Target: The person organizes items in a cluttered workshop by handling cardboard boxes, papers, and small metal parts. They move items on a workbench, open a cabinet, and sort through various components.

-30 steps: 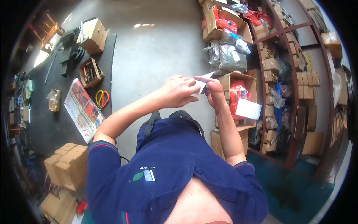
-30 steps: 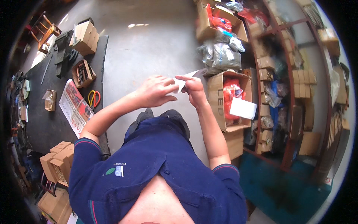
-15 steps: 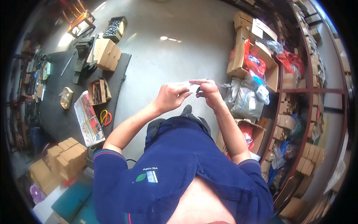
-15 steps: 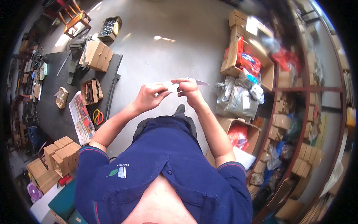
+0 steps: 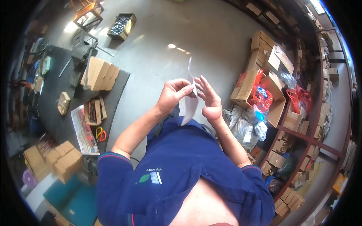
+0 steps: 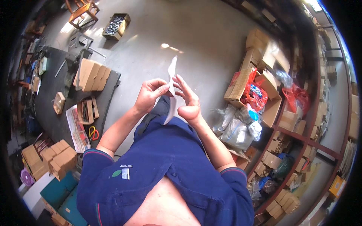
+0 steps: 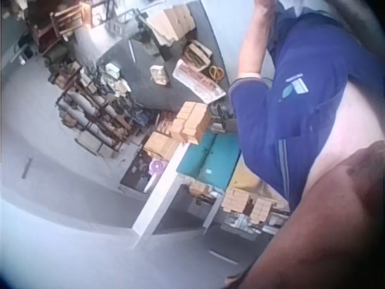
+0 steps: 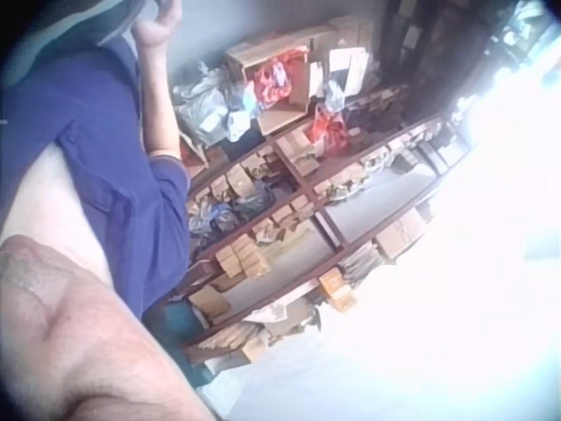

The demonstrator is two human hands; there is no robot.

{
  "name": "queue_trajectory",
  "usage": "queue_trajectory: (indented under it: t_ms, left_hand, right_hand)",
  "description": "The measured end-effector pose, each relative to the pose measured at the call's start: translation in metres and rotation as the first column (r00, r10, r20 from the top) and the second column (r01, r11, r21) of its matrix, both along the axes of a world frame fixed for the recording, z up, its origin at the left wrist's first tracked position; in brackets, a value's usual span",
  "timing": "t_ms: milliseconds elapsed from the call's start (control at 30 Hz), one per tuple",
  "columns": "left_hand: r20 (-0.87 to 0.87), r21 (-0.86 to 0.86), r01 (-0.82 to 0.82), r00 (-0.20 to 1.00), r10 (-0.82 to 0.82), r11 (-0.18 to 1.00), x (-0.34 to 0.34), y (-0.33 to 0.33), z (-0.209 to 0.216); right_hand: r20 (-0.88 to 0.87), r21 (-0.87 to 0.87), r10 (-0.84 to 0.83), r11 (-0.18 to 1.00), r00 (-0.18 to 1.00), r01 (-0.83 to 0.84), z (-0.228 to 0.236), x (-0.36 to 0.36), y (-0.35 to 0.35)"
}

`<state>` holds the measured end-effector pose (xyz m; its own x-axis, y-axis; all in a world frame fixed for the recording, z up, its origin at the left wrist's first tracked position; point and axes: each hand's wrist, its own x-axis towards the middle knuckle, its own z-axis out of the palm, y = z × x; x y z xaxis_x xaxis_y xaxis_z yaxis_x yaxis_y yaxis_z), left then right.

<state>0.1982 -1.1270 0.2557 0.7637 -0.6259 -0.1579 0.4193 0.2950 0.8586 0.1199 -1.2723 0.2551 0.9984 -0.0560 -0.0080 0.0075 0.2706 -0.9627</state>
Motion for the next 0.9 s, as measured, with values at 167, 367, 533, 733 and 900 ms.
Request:
queue_trajectory:
  t_ms: [167, 367, 533, 733, 900]
  left_hand:
    - [-0.088, -0.139, 0.064, 0.993, -0.077, 0.988, 0.092, -0.043, -0.009]
    - [-0.223, -0.178, 0.115, 0.963, -0.154, 0.977, 0.199, -0.083, 0.000]
    - [-0.256, -0.152, 0.028, 0.964, -0.067, 0.988, 0.260, -0.114, -0.007]
    - [-0.237, -0.088, -0.144, 0.964, 0.120, 0.986, 0.333, -0.172, -0.005]
    - [-0.168, -0.061, -0.271, 0.951, 0.258, 0.961, 0.376, -0.220, 0.015]
  right_hand:
    - [0.044, -0.015, 0.008, 1.000, 0.999, -0.007, -0.008, 0.084, -0.026]
    - [0.064, 0.091, -0.031, 0.996, 0.997, 0.025, -0.005, 0.177, -0.065]
    - [0.076, 0.192, 0.053, 0.979, 0.996, -0.067, -0.015, 0.248, -0.103]
    - [0.106, 0.245, 0.176, 0.949, 0.979, -0.198, -0.024, 0.345, -0.171]
    - [0.103, 0.324, 0.287, 0.896, 0.952, -0.305, -0.006, 0.408, -0.224]
